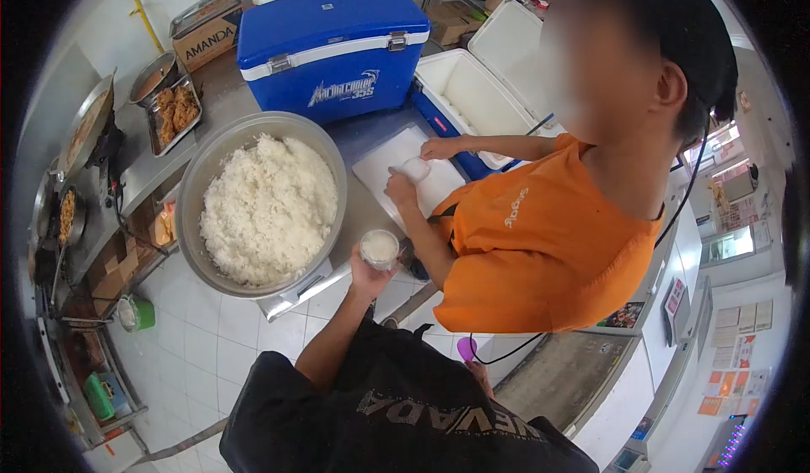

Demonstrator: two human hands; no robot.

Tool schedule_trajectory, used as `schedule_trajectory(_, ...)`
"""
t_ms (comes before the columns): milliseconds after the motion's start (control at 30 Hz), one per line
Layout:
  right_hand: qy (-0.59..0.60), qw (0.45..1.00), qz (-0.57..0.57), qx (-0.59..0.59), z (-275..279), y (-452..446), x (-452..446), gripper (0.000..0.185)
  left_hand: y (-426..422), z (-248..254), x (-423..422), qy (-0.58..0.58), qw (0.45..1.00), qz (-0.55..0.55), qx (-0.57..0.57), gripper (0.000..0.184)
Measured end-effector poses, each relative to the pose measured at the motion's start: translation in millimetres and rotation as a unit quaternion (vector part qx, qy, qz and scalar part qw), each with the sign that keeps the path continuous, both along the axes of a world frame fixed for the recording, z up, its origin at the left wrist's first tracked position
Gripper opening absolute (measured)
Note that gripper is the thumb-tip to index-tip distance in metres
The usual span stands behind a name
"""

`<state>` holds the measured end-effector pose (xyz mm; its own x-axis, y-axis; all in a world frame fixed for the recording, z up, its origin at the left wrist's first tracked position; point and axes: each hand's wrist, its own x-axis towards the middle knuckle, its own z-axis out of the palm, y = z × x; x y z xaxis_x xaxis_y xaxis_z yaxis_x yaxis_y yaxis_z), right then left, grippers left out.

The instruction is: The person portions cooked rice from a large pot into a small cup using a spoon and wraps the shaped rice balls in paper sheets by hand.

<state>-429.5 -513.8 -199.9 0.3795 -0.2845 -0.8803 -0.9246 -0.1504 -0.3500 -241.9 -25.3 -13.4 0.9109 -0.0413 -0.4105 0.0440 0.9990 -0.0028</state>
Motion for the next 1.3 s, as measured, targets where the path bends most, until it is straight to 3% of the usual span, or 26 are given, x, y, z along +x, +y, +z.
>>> schedule_trajectory(67,-0.001,1.0,-0.001,0.0,2.8,1.9,4.2,0.03,0.2,-3.3,12.0,0.052,0.999,0.006,0.014,0.052)
schedule_trajectory(167,0.002,1.0,-0.006,0.002,6.4,5.0,3.9,0.029,3.8,-17.4,37.4,0.043,0.997,0.05,0.036,0.051)
schedule_trajectory(267,0.008,1.0,-0.016,0.004,10.2,6.4,1.2,0.028,17.2,-47.1,67.3,-0.03,0.997,0.071,-0.03,0.049)
schedule_trajectory(400,0.018,1.0,-0.026,0.002,20.9,10.2,-6.3,0.027,29.8,-73.4,118.8,-0.035,0.986,0.144,0.074,0.051)
schedule_trajectory(467,0.021,0.999,-0.031,0.002,25.4,10.6,-9.8,0.027,36.0,-54.2,143.2,-0.001,0.982,0.17,0.077,0.053)
schedule_trajectory(567,0.026,0.999,-0.038,0.002,33.4,9.6,-16.6,0.027,35.8,-22.3,171.3,0.109,0.958,0.146,0.223,0.06)
schedule_trajectory(600,0.028,0.999,-0.043,0.002,36.3,9.4,-19.2,0.026,44.1,-56.8,193.4,0.056,0.959,0.104,0.258,0.061)
schedule_trajectory(633,0.028,0.998,-0.049,0.001,39.0,8.7,-20.8,0.026,40.9,-54.0,208.5,0.128,0.886,0.077,0.438,0.057)
schedule_trajectory(667,0.028,0.998,-0.055,0.0,42.4,7.9,-24.7,0.026,34.3,-48.4,219.5,0.193,0.776,0.045,0.599,0.053)
schedule_trajectory(700,0.028,0.998,-0.061,0.001,45.2,7.0,-27.2,0.026,27.6,-42.9,229.8,0.247,0.63,0.012,0.736,0.049)
schedule_trajectory(733,0.029,0.997,-0.067,0.0,48.1,6.4,-31.9,0.026,22.4,-44.2,237.5,0.169,0.528,0.047,0.831,0.053)
schedule_trajectory(800,0.031,0.997,-0.077,0.001,52.2,7.4,-40.6,0.026,15.8,-59.0,257.7,0.081,0.277,-0.059,0.956,0.057)
schedule_trajectory(867,0.031,0.996,-0.089,0.003,54.4,9.2,-50.6,0.026,8.2,-89.1,270.4,0.026,0.18,-0.084,0.98,0.065)
schedule_trajectory(900,0.029,0.995,-0.095,0.005,55.4,7.9,-53.5,0.026,-0.8,-93.5,272.5,0.033,0.203,-0.025,0.978,0.067)
schedule_trajectory(967,0.027,0.994,-0.101,0.01,51.3,9.0,-61.1,0.026,-1.6,-40.1,249.5,0.053,0.237,0.09,0.966,0.07)
schedule_trajectory(1067,0.029,0.994,-0.105,0.024,36.8,9.2,-73.4,0.026,-2.2,-16.8,194.9,0.07,0.259,0.125,0.955,0.071)
schedule_trajectory(1200,0.033,0.992,-0.093,0.075,-8.7,-0.7,-92.2,0.026,-12.3,-36.4,67.1,0.103,0.326,0.062,0.938,0.068)
schedule_trajectory(1267,0.032,0.978,-0.128,0.16,-60.5,-19.0,-110.1,0.026,-8.1,-36.2,-3.3,0.126,0.4,0.02,0.908,0.068)
schedule_trajectory(1300,0.044,0.962,-0.16,0.218,-74.5,-22.9,-108.5,0.026,-6.0,-29.2,-36.4,0.165,0.464,-0.062,0.868,0.067)
